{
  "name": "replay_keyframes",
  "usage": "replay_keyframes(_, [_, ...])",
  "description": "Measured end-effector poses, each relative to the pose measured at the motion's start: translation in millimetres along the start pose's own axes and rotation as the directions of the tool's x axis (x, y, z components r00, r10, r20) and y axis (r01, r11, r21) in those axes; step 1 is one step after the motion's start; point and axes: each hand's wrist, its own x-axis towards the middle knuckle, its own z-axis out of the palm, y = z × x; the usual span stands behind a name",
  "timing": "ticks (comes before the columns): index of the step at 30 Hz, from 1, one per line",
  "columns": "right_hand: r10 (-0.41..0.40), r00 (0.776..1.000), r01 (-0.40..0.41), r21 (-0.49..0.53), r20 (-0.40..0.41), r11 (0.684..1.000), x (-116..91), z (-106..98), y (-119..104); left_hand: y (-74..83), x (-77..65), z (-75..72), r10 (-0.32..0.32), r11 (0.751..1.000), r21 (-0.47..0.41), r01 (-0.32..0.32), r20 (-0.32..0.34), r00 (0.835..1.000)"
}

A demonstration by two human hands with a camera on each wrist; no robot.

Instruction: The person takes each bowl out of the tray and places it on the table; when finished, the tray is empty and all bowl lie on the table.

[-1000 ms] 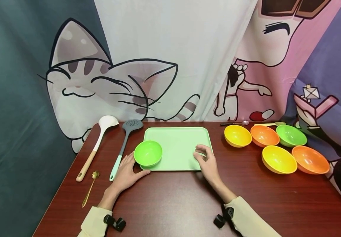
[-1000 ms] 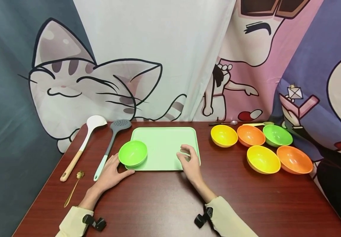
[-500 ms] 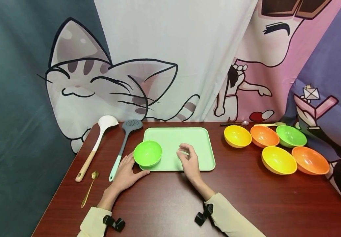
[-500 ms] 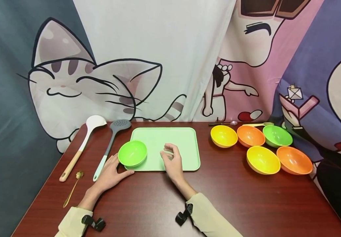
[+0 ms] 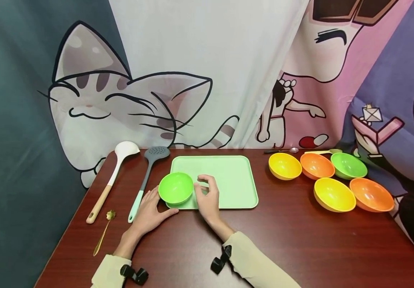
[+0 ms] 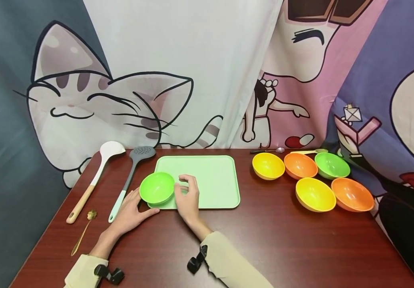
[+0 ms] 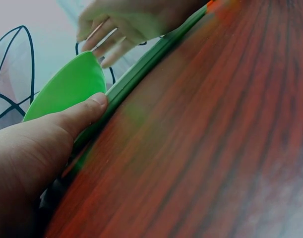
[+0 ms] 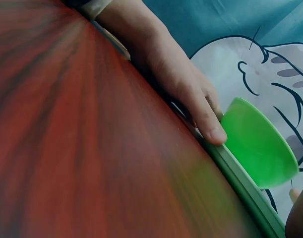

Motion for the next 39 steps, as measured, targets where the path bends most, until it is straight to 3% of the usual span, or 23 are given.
replay_keyframes(6, [0.008, 1.000, -0.008, -0.112, -0.006, 0.994, -4, 17, 3, -1.0, -3.9, 1.9, 0.010, 1.000, 0.005, -0.010, -0.008, 1.000])
replay_keyframes(11, [0.027, 1.000, -0.025, -0.129, 0.011, 0.991, -6, 21, 2, -1.2, -5.8, 2.3, 0.010, 1.000, 0.006, -0.010, -0.016, 1.000])
replay_keyframes(19, [0.125, 0.992, -0.124, -0.186, -0.011, 0.975, -5, 19, 2, -1.4, -7.2, 4.0, 0.010, 1.000, -0.012, -0.011, -0.026, 1.000])
replay_keyframes(26, [0.129, 0.990, -0.133, -0.079, -0.055, 0.988, -6, 21, 2, -4.8, -7.3, 2.7, 0.019, 1.000, -0.012, -0.019, -0.017, 1.000])
replay_keyframes(31, [0.112, 0.993, -0.111, 0.021, -0.043, 0.994, -2, 22, -2, -6.7, -3.2, -1.3, 0.031, 0.999, -0.012, -0.031, -0.037, 0.999])
replay_keyframes(39, [0.046, 0.998, -0.050, 0.154, 0.030, 0.987, -9, -1, -24, -5.4, -0.3, 3.2, 0.085, 0.996, 0.002, -0.085, -0.030, 0.996])
